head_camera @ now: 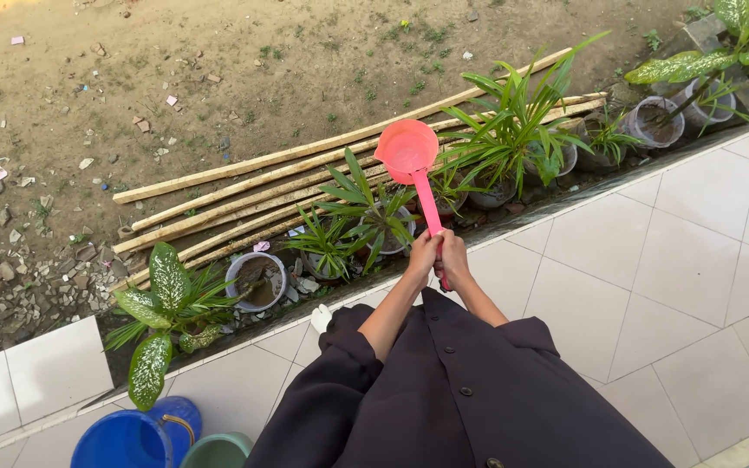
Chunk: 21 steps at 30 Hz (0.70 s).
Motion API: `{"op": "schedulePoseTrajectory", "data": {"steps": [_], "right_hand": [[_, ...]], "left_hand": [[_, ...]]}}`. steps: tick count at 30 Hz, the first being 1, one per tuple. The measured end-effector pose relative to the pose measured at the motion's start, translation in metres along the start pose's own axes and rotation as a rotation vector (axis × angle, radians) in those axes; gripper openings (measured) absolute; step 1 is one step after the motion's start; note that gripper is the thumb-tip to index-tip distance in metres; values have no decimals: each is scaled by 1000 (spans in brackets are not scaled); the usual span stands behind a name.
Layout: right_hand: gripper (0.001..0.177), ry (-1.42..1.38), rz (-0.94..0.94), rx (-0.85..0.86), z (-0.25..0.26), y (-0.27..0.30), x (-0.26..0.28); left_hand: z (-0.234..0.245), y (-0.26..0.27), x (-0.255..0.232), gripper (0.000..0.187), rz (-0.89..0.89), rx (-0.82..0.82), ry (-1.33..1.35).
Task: Watering several potted plants arranged along a walkway using water scooped with a pink ladle from a blue bucket.
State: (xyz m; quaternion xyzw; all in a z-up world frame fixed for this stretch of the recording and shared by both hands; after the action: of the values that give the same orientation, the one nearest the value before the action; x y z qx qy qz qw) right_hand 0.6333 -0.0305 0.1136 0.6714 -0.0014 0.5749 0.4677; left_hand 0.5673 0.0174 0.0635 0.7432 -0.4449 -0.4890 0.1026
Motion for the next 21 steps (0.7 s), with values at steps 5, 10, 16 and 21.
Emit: {"op": "schedulePoseTrajectory", "data": {"steps": [5,10,16,21], "right_hand": [[41,2,12,6,20,1,4],[41,-18,31,31,40,12,2],[38,-10,-8,22,63,24,-8],[42,-12,-28,8,74,25,-25]], "left_hand": [[-22,9,-1,26,-17,6,30],[-38,18,13,24,-14,11,56],[-47,14,50,24,31,19,76],[-54,33,48,25,56,24,21]]}}
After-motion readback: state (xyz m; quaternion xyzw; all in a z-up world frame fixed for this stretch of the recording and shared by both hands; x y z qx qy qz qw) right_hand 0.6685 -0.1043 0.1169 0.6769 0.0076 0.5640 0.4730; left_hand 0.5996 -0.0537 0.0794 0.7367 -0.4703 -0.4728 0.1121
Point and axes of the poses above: each hand's wrist, its own y-axis away from the middle knuckle, its own z-axis out of the back of the hand, x = y × z, the point moved 2 cm from there along -y, towards the middle knuckle, and after that the axes turned 12 degrees about y, right-handed, at the moved point
